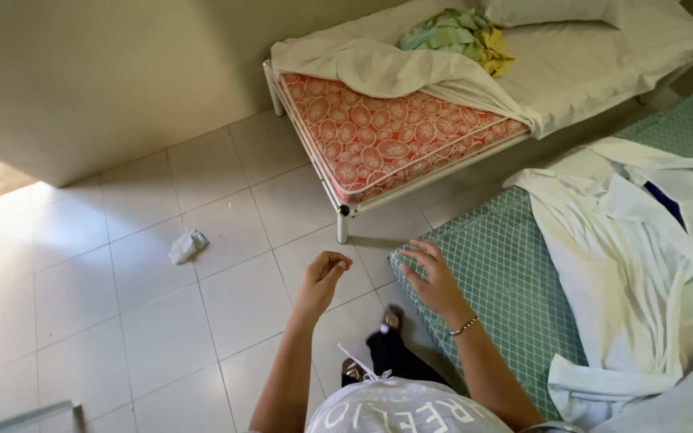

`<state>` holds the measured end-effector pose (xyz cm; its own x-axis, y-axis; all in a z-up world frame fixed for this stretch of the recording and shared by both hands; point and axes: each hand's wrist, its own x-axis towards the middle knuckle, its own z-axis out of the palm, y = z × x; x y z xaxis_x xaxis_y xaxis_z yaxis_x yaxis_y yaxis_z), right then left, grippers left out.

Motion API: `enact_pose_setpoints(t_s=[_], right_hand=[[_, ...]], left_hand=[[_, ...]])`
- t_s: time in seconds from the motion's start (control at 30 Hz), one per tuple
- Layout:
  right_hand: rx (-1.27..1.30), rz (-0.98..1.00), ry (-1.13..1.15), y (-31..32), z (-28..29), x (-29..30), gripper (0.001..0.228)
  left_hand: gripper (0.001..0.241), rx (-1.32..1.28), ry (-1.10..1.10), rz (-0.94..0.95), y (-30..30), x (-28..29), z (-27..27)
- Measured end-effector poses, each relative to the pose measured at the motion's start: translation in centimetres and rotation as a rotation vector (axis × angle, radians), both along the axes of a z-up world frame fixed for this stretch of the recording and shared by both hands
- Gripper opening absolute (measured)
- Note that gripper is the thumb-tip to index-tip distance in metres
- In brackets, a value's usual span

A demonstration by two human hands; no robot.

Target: The person folds a yellow towel and places it on a chair. They then put a blue pillowcase on a pillow and place it on a small table. Finally, they fold a white bedsheet and place it on the chair.

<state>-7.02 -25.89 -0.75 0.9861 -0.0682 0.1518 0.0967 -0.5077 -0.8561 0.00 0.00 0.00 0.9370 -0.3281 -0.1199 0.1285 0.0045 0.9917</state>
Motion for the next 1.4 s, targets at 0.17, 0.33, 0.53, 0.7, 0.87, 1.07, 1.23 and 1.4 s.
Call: enact_pose_setpoints(t_s=[0.17, 0.33, 0.53, 0.7, 0.87, 1.07, 1.23, 1.4], right_hand=[[-0.01, -0.087, 0.067, -4.4, -1.3, 6.6, 0.036], [0.022, -0.129, 0.032, -10.2, -3.0, 14.9, 0.034], [-0.017, -0.111, -0.039, -13.3, 0.6, 22.5, 0.031], [0.041, -0.071, -0.021, -14.9, 2.1, 27.2, 0.03], [0.032, -0.184, -0.017, -16.3, -0.3, 32.1, 0.029], [0.047, -0.194, 0.055, -15.9, 0.3, 39.7, 0.025], [0.015, -0.209, 0.012, -15.8, 1.5, 43.0, 0.025], [0.08, -0.271, 0.03, -17.7, 0.6, 44.4, 0.027]], left_hand=[[0.013, 0.004, -0.045, -0.068, -3.5, 8.7, -1.9], [0.014, -0.043, -0.085, -0.085, -8.6, 18.1, -2.1], [0.013, 0.042, -0.074, -0.111, -13.7, 25.6, -0.5], [0.013, 0.068, -0.055, -0.218, -16.9, 31.3, 0.6], [0.013, 0.169, -0.139, -0.28, -19.2, 38.8, 0.0], [0.014, 0.166, -0.084, -0.375, -20.3, 48.2, 0.7], [0.015, 0.168, -0.089, -0.381, -21.7, 53.3, 0.5], [0.013, 0.077, -0.002, -0.422, -24.9, 56.9, 0.0]])
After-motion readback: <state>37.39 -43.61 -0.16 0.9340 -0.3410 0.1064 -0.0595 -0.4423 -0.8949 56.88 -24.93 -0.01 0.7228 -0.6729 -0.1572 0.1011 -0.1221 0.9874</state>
